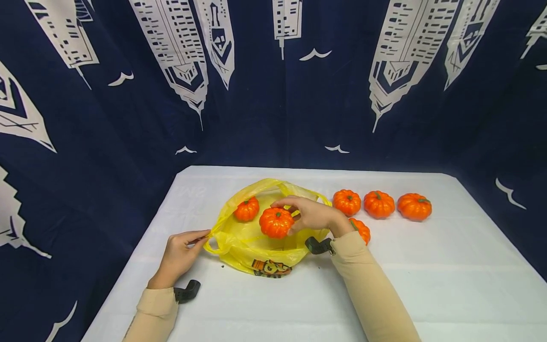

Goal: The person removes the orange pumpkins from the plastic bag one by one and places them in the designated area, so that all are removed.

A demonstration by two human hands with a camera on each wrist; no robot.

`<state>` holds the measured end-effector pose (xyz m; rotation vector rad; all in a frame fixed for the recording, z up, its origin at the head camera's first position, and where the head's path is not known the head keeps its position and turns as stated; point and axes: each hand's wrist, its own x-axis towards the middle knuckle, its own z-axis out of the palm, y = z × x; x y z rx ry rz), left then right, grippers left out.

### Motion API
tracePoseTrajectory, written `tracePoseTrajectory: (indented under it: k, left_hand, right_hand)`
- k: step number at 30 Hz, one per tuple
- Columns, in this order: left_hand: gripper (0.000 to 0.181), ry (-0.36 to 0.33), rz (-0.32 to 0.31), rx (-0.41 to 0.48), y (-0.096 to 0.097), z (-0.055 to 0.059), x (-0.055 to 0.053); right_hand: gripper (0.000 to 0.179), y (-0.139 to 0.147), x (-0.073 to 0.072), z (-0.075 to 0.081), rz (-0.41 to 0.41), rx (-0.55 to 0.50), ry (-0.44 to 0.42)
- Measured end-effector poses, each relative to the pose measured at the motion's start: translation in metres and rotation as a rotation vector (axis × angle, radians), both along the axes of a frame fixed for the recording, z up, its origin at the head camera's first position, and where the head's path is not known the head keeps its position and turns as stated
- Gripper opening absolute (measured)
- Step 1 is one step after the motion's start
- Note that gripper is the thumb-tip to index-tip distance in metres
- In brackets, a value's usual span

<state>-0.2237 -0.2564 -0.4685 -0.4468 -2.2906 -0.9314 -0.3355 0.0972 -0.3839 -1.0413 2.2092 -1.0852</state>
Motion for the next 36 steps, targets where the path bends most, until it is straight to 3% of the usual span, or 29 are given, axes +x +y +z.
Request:
tracePoseTrajectory:
  k: [13,18,29,36]
  left_hand:
    - [0.028,0.003,-0.010,0.010,0.000,-0.001,-0.001]
    - [0.026,0.010,-0.014,0.006,0.000,-0.002,-0.001]
    - [0.027,-0.003,-0.022,0.010,0.001,0.001,-0.001]
    - [0.029,0.014,-0.015,-0.001,-0.001,-0.001,0.000]
  right_hand:
    - [0.075,0.021,0.020,0.001,-0.065,-0.045,0.025]
    - [0.076,0.027,0.026,0.001,-0.116,-0.073,-0.009]
    - [0.080,0.035,0.031,-0.002,-0.180,-0.110,-0.066]
    - [0.076,0.039,0.032,0.001,-0.168,-0.110,-0.020]
